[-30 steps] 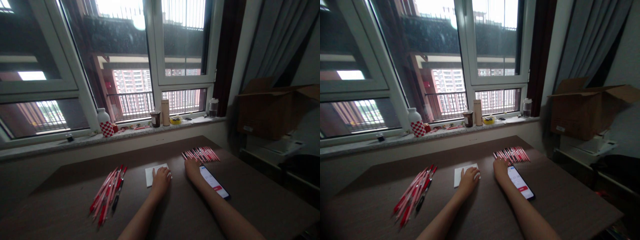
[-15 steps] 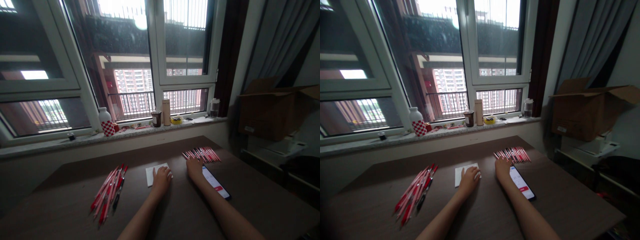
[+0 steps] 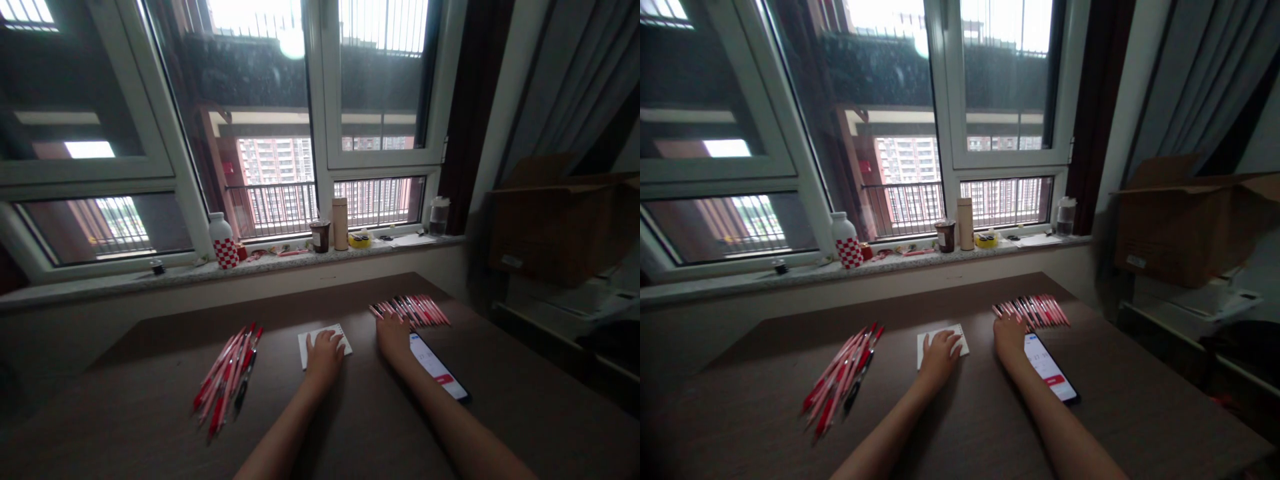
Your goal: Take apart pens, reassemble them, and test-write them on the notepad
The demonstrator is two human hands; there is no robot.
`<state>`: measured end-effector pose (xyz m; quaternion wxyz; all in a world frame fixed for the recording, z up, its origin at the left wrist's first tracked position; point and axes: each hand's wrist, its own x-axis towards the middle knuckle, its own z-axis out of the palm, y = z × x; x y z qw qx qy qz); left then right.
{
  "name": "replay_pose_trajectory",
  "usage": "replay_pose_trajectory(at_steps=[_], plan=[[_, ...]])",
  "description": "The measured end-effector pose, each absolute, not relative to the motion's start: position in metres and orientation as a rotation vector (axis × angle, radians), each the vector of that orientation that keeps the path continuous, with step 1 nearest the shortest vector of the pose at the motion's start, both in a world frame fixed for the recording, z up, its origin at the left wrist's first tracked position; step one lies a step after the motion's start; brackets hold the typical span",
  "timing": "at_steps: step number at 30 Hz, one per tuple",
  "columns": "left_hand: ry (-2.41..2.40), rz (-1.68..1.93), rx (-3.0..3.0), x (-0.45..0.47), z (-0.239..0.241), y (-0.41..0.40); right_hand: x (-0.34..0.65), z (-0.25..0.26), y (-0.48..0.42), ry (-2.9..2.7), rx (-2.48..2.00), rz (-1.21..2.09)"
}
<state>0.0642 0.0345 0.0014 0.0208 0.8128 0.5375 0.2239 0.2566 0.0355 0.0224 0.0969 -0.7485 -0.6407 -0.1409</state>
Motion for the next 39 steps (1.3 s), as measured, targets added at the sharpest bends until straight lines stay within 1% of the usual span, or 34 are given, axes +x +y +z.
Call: replay_pose_trajectory(at_steps=[9, 12, 17, 21, 25, 31, 39], plan=[[1.753, 0.632, 2.532, 0.044, 0.009, 0.029, 0.233, 0.023, 0.031, -2.064, -2.006, -0.322], [1.778, 0.641, 2.55, 0.034, 0.008, 0.025, 0.226, 0.024, 0.028, -2.15, -1.842, -0.244], [1.844, 0.601, 2.532, 0.017, 0.008, 0.019, 0.222, 0.019, 0.025, -2.328, -1.485, -0.008], [1.9, 0.568, 2.541, 0.007, 0.011, 0.01, 0.221, 0.013, 0.024, -2.372, -1.283, 0.11], [1.98, 0.52, 2.521, -0.001, 0.01, 0.002, 0.217, 0.01, 0.024, -2.385, -1.261, 0.149], [2.109, 0.629, 2.458, -0.008, 0.006, -0.006, 0.211, 0.003, 0.026, -2.342, -1.269, 0.158], [2.354, 0.676, 2.331, -0.015, 0.01, -0.011, 0.21, -0.01, 0.029, -2.326, -1.266, 0.217]])
